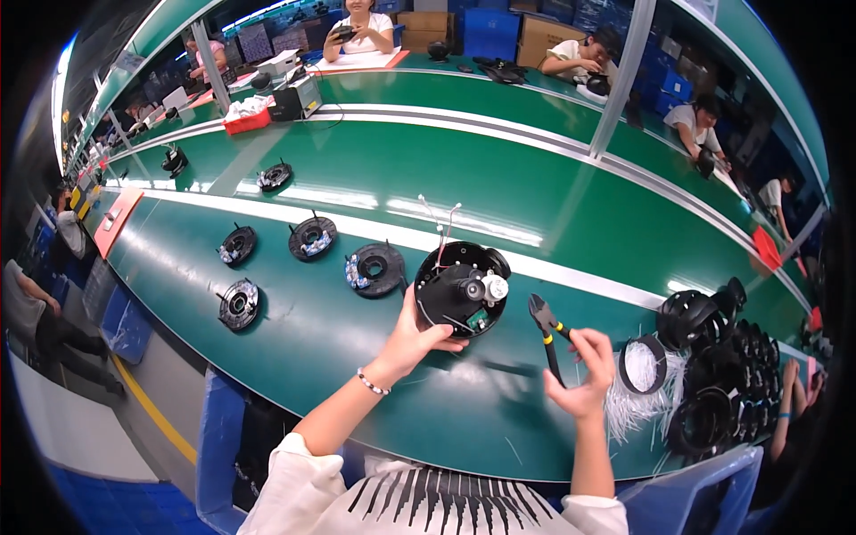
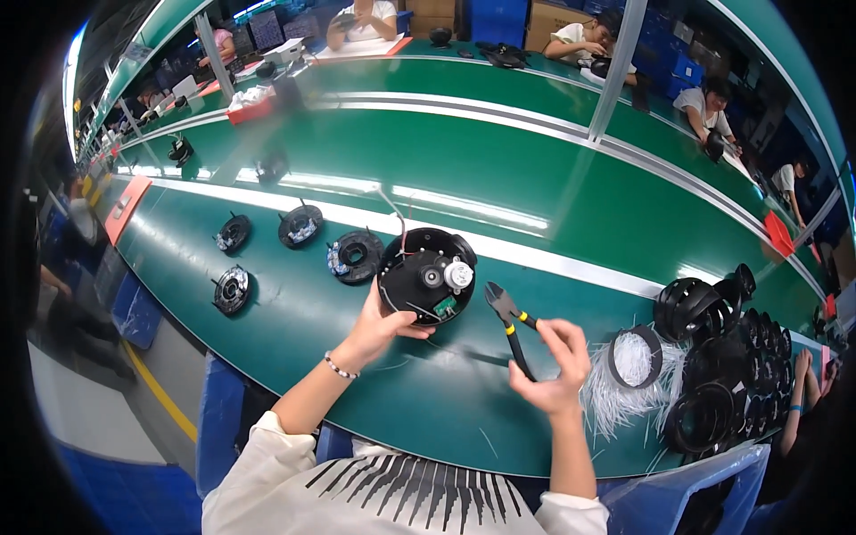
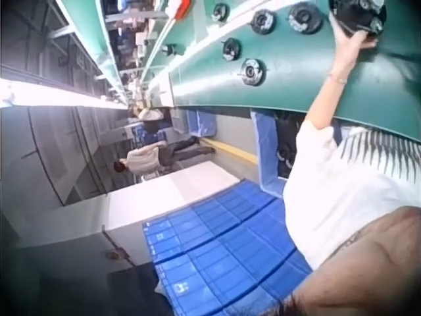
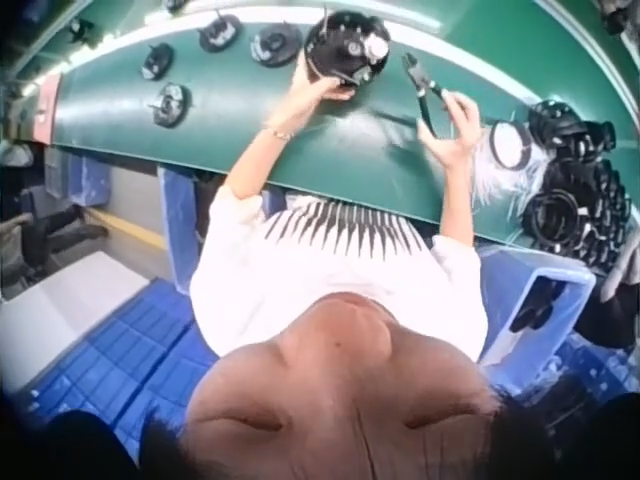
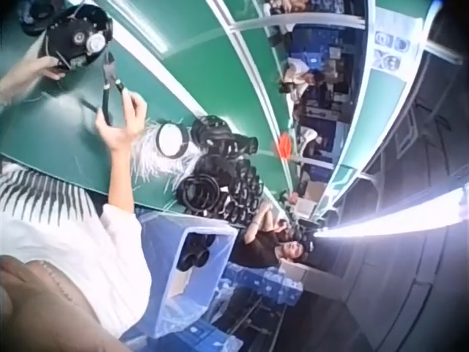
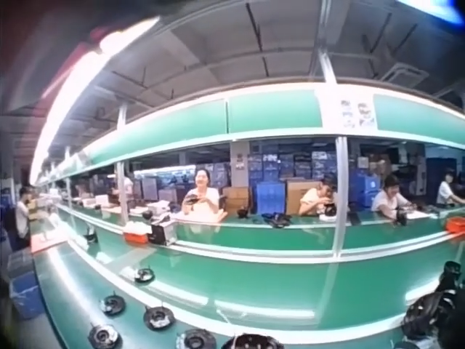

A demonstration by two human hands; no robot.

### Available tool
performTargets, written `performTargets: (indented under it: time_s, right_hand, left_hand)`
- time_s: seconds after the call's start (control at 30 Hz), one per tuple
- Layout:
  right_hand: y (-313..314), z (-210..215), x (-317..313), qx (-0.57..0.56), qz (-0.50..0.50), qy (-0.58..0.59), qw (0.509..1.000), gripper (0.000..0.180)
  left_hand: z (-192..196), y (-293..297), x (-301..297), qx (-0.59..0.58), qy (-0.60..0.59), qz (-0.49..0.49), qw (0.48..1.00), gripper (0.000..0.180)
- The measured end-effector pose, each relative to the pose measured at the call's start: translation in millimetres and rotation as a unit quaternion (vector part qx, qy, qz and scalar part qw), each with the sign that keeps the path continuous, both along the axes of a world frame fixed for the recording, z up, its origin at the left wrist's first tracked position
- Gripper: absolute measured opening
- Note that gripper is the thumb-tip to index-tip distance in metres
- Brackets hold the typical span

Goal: Assembling plastic housings for light fixtures on an assembly line, including snapping components together and using wire cutters to trim wires.

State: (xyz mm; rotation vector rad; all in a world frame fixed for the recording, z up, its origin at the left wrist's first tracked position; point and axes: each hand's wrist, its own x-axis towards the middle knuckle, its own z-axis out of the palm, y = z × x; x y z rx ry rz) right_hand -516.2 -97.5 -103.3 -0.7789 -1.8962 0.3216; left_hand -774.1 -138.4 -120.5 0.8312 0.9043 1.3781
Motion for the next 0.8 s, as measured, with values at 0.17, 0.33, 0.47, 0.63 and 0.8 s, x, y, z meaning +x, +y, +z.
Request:
performTargets:
  time_s: [0.17, 0.33, 0.47, 0.63, 0.8]
  right_hand:
    - [5.3, -48.5, 4.8, -0.143, 0.021, 0.173, 0.974, 0.055]
    - [3.0, -56.0, 9.4, -0.34, 0.107, 0.344, 0.869, 0.06]
    - [1.0, -45.4, -1.8, -0.37, 0.197, 0.433, 0.798, 0.061]
    - [-0.5, -60.4, -0.2, -0.382, 0.201, 0.405, 0.806, 0.064]
    - [-1.8, -59.8, -4.5, -0.407, 0.215, 0.419, 0.783, 0.062]
  left_hand:
    - [-5.8, 12.1, 20.1, 0.181, 0.048, 0.141, 0.972, 0.09]
    - [-18.7, 19.5, 15.5, 0.319, 0.365, 0.31, 0.818, 0.093]
    - [-7.4, 22.5, -0.1, 0.436, 0.456, 0.342, 0.696, 0.098]
    - [-23.1, 21.6, 8.9, 0.408, 0.42, 0.365, 0.724, 0.099]
    - [-30.5, 16.2, 2.2, 0.401, 0.439, 0.35, 0.724, 0.098]
